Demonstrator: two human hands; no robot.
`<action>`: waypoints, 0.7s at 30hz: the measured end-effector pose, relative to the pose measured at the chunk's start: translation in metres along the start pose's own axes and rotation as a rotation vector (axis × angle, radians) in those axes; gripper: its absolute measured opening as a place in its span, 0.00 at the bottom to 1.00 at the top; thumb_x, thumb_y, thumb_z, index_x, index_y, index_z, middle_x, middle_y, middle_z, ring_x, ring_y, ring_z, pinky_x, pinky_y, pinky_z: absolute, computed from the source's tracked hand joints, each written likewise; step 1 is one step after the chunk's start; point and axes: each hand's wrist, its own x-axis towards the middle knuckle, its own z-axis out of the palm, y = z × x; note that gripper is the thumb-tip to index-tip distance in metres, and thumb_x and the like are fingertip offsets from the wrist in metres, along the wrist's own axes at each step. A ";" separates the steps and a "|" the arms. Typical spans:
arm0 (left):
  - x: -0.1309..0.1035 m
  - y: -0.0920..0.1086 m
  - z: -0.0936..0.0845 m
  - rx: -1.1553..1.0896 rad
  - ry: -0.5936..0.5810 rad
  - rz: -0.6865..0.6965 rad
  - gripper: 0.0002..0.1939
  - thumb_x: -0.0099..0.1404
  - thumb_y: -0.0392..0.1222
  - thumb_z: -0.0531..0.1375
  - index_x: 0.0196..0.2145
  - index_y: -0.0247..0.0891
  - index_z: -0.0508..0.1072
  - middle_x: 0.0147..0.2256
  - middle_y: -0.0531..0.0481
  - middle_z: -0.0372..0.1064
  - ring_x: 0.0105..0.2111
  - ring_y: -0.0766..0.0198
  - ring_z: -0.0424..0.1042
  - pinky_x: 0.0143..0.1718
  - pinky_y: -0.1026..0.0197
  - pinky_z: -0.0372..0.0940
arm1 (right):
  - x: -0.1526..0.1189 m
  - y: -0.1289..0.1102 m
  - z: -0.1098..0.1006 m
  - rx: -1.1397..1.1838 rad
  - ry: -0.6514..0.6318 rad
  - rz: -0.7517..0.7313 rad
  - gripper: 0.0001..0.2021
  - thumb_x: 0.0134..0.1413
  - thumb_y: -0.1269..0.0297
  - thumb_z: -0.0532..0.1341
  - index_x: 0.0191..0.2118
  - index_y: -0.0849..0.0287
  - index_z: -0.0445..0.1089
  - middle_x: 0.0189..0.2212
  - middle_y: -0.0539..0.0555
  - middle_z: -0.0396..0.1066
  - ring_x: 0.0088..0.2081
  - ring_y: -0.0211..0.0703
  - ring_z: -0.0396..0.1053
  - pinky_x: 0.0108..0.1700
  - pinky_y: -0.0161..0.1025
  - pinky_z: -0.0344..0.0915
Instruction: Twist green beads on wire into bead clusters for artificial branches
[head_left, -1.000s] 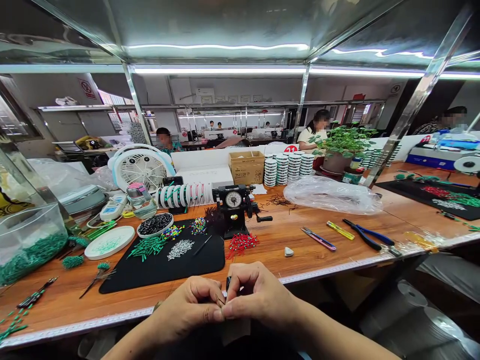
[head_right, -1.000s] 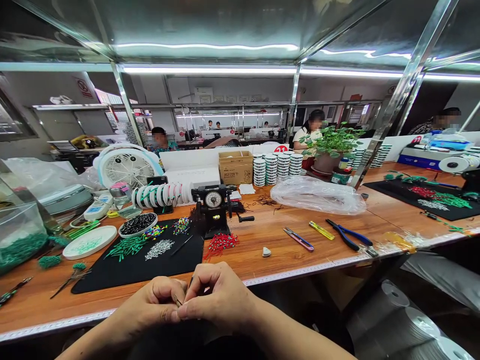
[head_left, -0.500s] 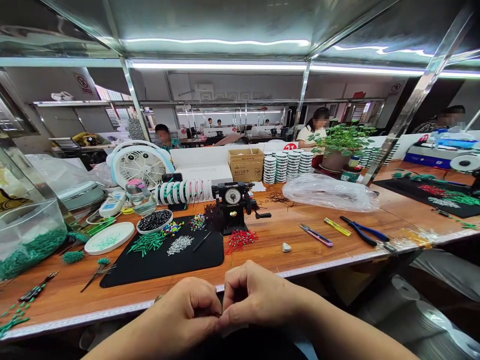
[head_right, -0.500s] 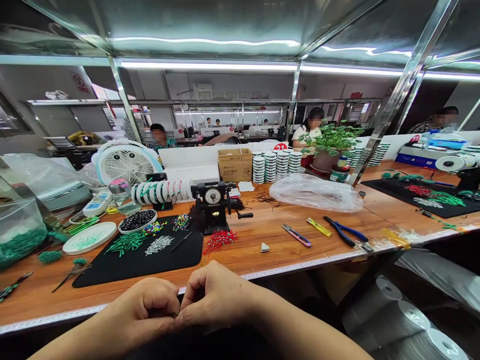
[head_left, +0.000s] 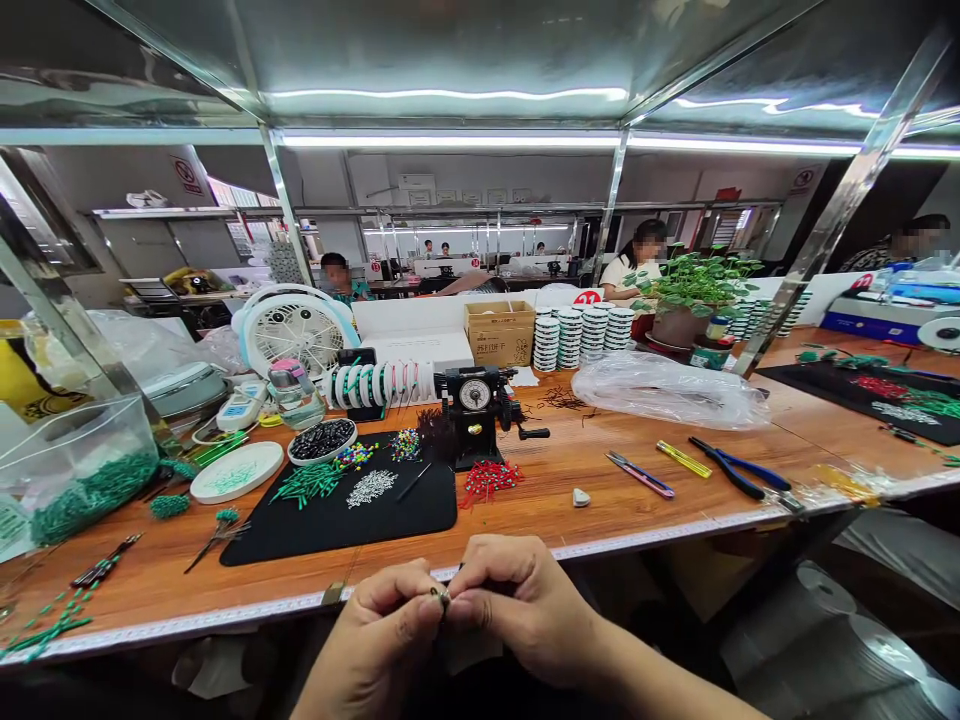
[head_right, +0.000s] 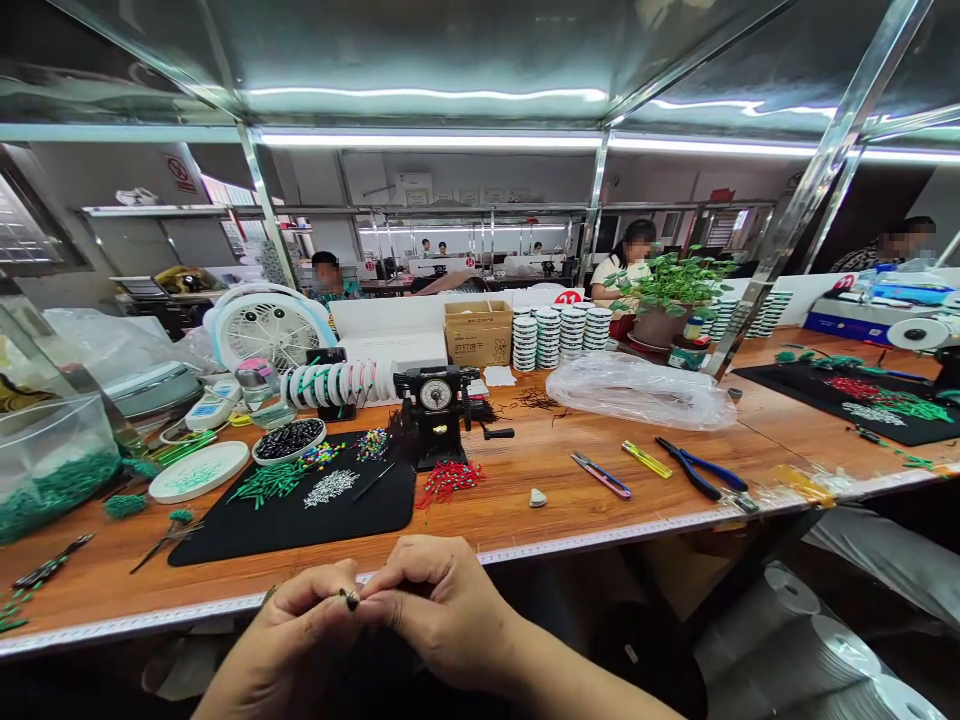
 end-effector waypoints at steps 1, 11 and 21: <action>0.001 -0.006 0.004 -0.105 0.034 -0.031 0.09 0.43 0.45 0.71 0.19 0.40 0.75 0.22 0.55 0.67 0.24 0.69 0.63 0.27 0.67 0.60 | -0.002 0.003 0.003 0.041 0.039 0.019 0.08 0.50 0.62 0.64 0.27 0.61 0.75 0.22 0.50 0.67 0.26 0.35 0.63 0.31 0.33 0.58; -0.003 -0.032 -0.005 0.199 0.151 0.304 0.09 0.59 0.47 0.61 0.34 0.41 0.75 0.24 0.53 0.63 0.23 0.68 0.60 0.24 0.67 0.59 | -0.017 0.009 0.017 -0.239 0.329 -0.155 0.07 0.50 0.69 0.61 0.25 0.64 0.72 0.19 0.51 0.63 0.22 0.35 0.60 0.26 0.33 0.56; 0.003 -0.043 -0.003 0.790 0.093 0.658 0.08 0.66 0.37 0.49 0.30 0.41 0.64 0.25 0.54 0.60 0.24 0.66 0.62 0.26 0.66 0.61 | -0.020 0.030 0.026 -0.714 0.357 -0.537 0.06 0.52 0.77 0.56 0.33 0.66 0.70 0.21 0.54 0.64 0.24 0.38 0.57 0.26 0.35 0.54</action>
